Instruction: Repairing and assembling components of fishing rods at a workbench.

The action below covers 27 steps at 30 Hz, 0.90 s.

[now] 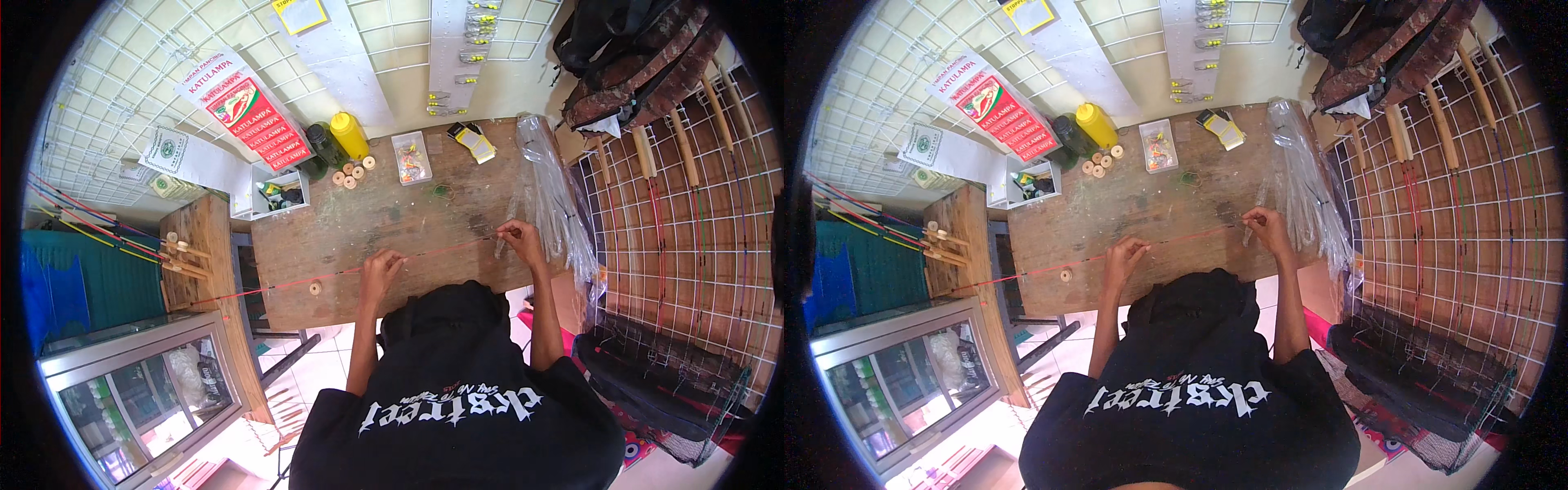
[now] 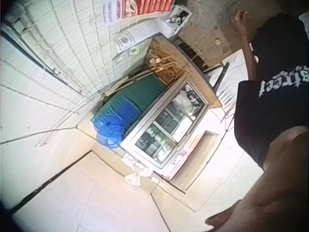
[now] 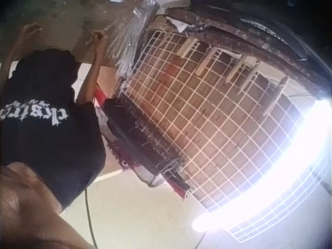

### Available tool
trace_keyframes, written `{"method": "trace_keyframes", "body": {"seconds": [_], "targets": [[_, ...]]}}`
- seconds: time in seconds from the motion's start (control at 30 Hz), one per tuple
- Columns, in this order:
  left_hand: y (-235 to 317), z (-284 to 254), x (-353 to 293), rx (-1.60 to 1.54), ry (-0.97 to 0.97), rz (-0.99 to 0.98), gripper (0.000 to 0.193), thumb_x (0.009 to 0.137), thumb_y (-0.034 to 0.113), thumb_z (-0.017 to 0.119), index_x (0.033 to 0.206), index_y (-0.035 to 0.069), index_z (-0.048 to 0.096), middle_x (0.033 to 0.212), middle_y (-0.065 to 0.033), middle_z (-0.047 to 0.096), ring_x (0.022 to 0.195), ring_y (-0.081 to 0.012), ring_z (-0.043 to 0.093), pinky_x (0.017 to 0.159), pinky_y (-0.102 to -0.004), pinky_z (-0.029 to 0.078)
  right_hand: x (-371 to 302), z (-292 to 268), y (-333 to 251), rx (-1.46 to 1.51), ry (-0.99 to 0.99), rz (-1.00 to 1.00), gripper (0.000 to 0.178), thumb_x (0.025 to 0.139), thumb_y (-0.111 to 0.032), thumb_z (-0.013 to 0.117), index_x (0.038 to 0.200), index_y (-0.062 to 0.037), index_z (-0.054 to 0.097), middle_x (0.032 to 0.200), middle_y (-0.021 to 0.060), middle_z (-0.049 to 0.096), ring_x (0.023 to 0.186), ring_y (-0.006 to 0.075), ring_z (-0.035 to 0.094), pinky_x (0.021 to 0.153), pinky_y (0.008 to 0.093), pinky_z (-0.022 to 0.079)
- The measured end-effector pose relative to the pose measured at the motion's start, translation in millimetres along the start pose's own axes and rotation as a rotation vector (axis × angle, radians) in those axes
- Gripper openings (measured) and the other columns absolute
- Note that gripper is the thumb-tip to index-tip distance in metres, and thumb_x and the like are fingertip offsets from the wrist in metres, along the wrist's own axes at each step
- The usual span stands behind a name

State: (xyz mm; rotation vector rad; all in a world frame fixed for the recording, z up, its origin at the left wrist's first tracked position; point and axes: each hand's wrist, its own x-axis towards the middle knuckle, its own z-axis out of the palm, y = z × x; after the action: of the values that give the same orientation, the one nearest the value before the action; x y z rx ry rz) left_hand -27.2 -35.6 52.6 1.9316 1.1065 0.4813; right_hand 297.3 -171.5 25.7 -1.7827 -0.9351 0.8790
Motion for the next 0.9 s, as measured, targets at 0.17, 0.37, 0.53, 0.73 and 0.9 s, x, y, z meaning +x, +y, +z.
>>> {"method": "trace_keyframes", "body": {"seconds": [0.17,0.37,0.53,0.73,0.9], "targets": [[-8.7,-10.4,0.7,-0.027,-0.008,-0.002,0.014,0.082,0.012,0.069,0.089,0.000,0.066,0.083,-0.0135,0.063,0.070,-0.0249,0.065,0.062,-0.0350,0.050,-0.3,0.9,-6.0,-0.061,0.066,0.025,0.009,0.081,0.000,0.068,0.090,-0.0018,0.070,0.073,0.0020,0.067,0.067,0.0076,0.060,0.063,0.0234,0.047],[-17.1,-27.6,-0.9,-0.031,0.067,-0.015,0.011,0.085,0.008,0.065,0.090,-0.001,0.064,0.088,-0.0142,0.064,0.073,-0.0248,0.066,0.066,-0.0333,0.051,3.8,7.9,-8.9,0.034,0.188,-0.018,0.009,0.081,-0.002,0.069,0.091,-0.0025,0.070,0.076,0.0015,0.067,0.068,0.0078,0.059,0.064,0.0232,0.047],[-29.6,-44.7,-3.5,-0.027,0.138,-0.042,0.011,0.087,0.013,0.065,0.091,0.003,0.063,0.075,-0.0061,0.063,0.065,-0.0100,0.054,0.058,-0.0255,0.043,6.6,10.9,-4.0,0.116,0.154,-0.001,0.009,0.082,-0.004,0.069,0.091,-0.0025,0.069,0.079,0.0010,0.066,0.072,0.0078,0.059,0.067,0.0225,0.047],[-35.4,-55.6,-8.0,-0.077,0.168,-0.158,0.015,0.090,0.015,0.062,0.092,0.000,0.060,0.074,-0.0059,0.063,0.068,-0.0105,0.058,0.061,-0.0263,0.046,6.0,18.0,-2.7,0.134,0.069,0.105,0.009,0.084,-0.008,0.069,0.090,-0.0017,0.068,0.080,0.0008,0.066,0.074,0.0081,0.059,0.070,0.0232,0.047],[-29.6,-59.8,-9.6,-0.049,0.218,-0.072,0.016,0.093,0.015,0.058,0.093,0.000,0.057,0.077,-0.0081,0.064,0.075,-0.0145,0.063,0.071,-0.0298,0.050,5.1,22.8,-7.5,0.307,0.017,0.118,0.011,0.089,-0.007,0.061,0.098,-0.0013,0.061,0.090,0.0092,0.067,0.082,0.0142,0.063,0.076,0.0263,0.048]]}}
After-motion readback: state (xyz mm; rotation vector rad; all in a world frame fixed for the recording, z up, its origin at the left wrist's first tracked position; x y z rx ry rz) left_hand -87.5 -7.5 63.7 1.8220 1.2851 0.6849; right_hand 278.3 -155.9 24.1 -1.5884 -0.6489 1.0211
